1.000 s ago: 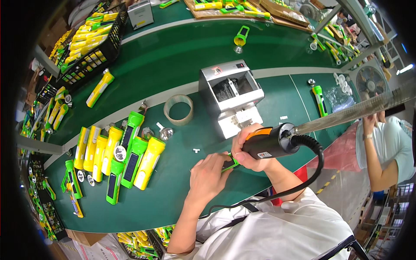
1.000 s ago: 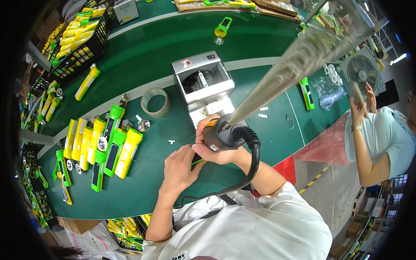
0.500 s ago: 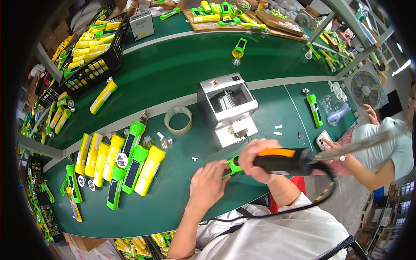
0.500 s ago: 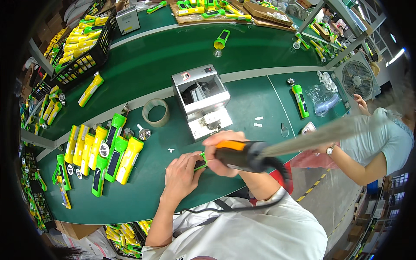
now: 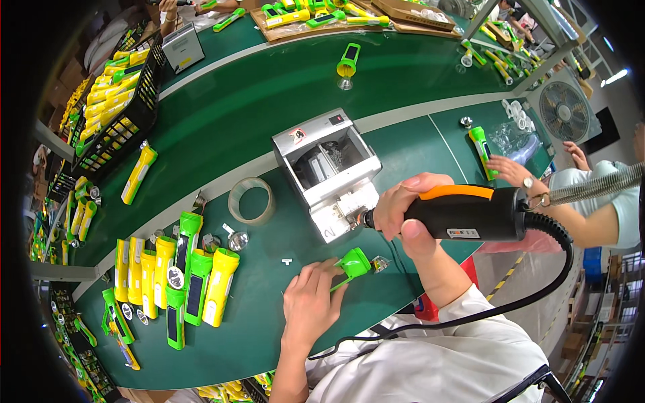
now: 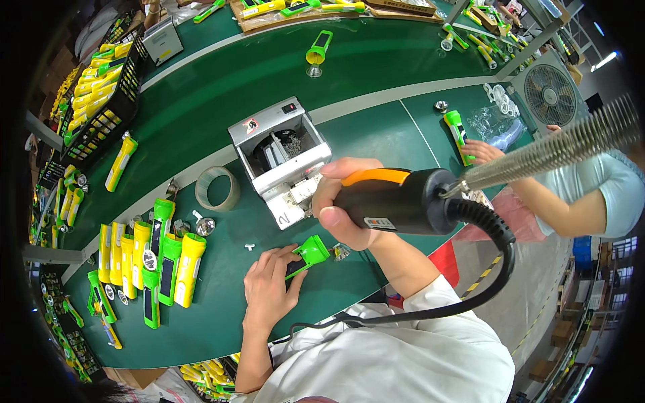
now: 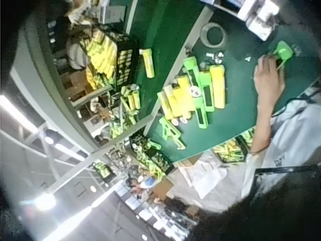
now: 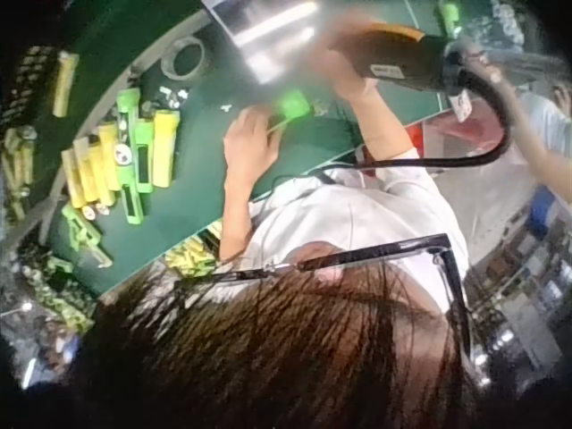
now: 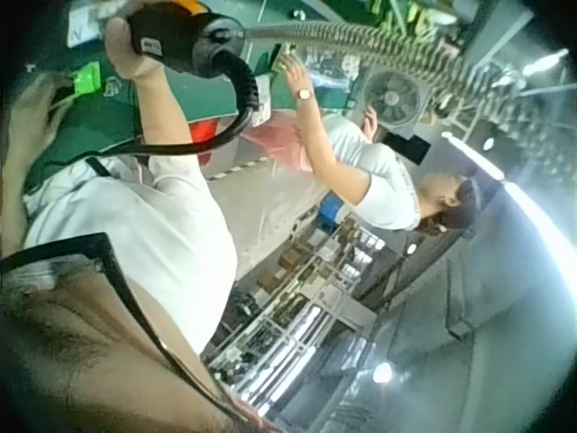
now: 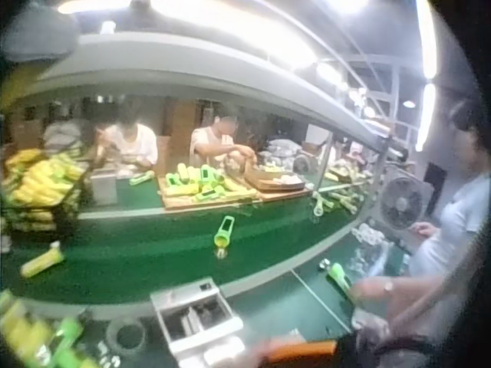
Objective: The person assembles flashlights on a workbench by fitting components together and driving screws into the flashlight casings using an electric screwdriver.
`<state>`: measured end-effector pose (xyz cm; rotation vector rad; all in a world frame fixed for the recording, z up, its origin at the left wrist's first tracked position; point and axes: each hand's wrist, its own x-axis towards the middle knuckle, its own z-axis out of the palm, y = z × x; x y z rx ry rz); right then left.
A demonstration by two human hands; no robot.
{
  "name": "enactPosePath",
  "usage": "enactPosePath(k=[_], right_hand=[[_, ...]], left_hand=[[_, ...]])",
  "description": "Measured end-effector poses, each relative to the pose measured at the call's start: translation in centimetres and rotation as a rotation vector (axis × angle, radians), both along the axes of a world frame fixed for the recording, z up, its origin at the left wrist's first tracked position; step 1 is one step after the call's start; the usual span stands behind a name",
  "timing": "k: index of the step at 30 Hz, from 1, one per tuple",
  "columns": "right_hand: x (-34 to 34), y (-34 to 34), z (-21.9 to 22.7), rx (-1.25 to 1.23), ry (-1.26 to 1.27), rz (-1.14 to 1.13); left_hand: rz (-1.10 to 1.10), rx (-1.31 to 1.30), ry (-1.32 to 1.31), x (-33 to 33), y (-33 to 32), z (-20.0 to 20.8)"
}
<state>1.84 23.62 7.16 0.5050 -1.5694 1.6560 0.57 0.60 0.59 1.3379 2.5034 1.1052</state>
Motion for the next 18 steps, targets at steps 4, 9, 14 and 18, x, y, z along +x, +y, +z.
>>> enactPosePath(k=[4,9,14,18], right_hand=[[-0.3,-0.1,-0.6,0.011,-0.022,0.011],[-0.7,-0.6,0.3,-0.15,-0.263,-0.014],[-2.5,-0.6,3.1,-0.179,-0.454,-0.023],[-1.6,-1.0,2.5,-0.157,-0.457,-0.06]], left_hand=[[-0.001,-0.007,0.001,0.0,0.0,0.0],[0.006,0.006,0.032,0.1,0.0,0.1],[0.003,-0.011,0.061,0.3,-0.4,-0.6],[0.006,0.02,0.053,0.1,-0.3,0.0]])
